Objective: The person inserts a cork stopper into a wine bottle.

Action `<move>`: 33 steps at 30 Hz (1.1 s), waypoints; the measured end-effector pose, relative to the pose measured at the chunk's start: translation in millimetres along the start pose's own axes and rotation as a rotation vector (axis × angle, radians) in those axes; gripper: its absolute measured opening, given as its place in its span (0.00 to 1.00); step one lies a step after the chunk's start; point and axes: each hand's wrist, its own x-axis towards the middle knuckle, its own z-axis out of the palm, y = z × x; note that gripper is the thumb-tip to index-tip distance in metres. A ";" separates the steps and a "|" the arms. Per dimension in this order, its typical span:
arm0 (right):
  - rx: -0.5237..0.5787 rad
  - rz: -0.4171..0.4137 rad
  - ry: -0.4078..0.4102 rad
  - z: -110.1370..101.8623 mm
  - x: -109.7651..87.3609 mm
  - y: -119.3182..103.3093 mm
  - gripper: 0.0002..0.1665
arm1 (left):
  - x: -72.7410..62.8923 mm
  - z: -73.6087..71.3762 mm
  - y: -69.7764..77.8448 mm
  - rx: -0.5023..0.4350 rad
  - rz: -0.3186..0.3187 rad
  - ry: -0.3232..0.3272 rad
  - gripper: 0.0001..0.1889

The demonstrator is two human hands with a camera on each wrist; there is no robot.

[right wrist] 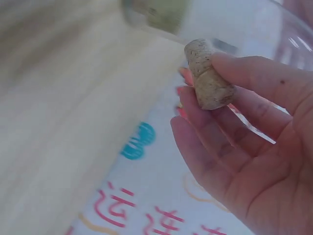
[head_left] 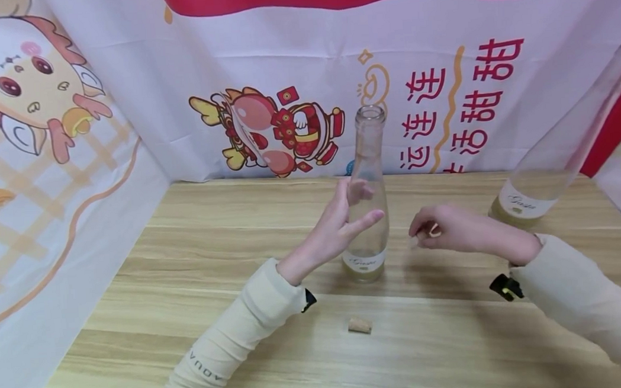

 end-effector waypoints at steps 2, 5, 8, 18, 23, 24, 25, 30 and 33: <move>-0.043 -0.015 0.035 -9.3 0.3 -6.1 0.06 | 0.0 0.2 -0.6 -0.001 -0.004 -0.002 0.26; -0.113 -0.048 0.102 -23.0 1.7 -15.1 0.06 | 0.1 0.8 -1.5 -0.003 0.002 0.001 0.26; -0.154 -0.052 0.152 -37.3 3.1 -25.8 0.06 | -0.2 1.2 -1.9 -0.006 0.011 0.006 0.26; -0.238 -0.023 0.241 -74.4 2.4 -52.2 0.10 | -0.6 2.2 -1.9 0.001 0.030 0.013 0.25; -0.244 0.051 0.287 -92.0 1.7 -69.9 0.12 | -0.7 2.0 -1.9 0.001 0.031 0.015 0.25; -0.249 0.064 0.296 -95.4 1.9 -73.2 0.13 | -0.7 1.9 -2.0 0.000 0.031 0.015 0.25; -0.254 0.061 0.310 -98.5 2.0 -76.3 0.13 | -0.6 1.8 -2.1 -0.002 0.032 0.015 0.25; -0.292 -0.030 0.390 -111.0 4.3 -86.7 0.12 | -0.5 1.1 -1.7 -0.007 0.029 0.012 0.26; -0.311 -0.094 0.436 -116.2 5.3 -90.1 0.12 | -0.6 1.0 -1.6 -0.007 0.021 0.006 0.26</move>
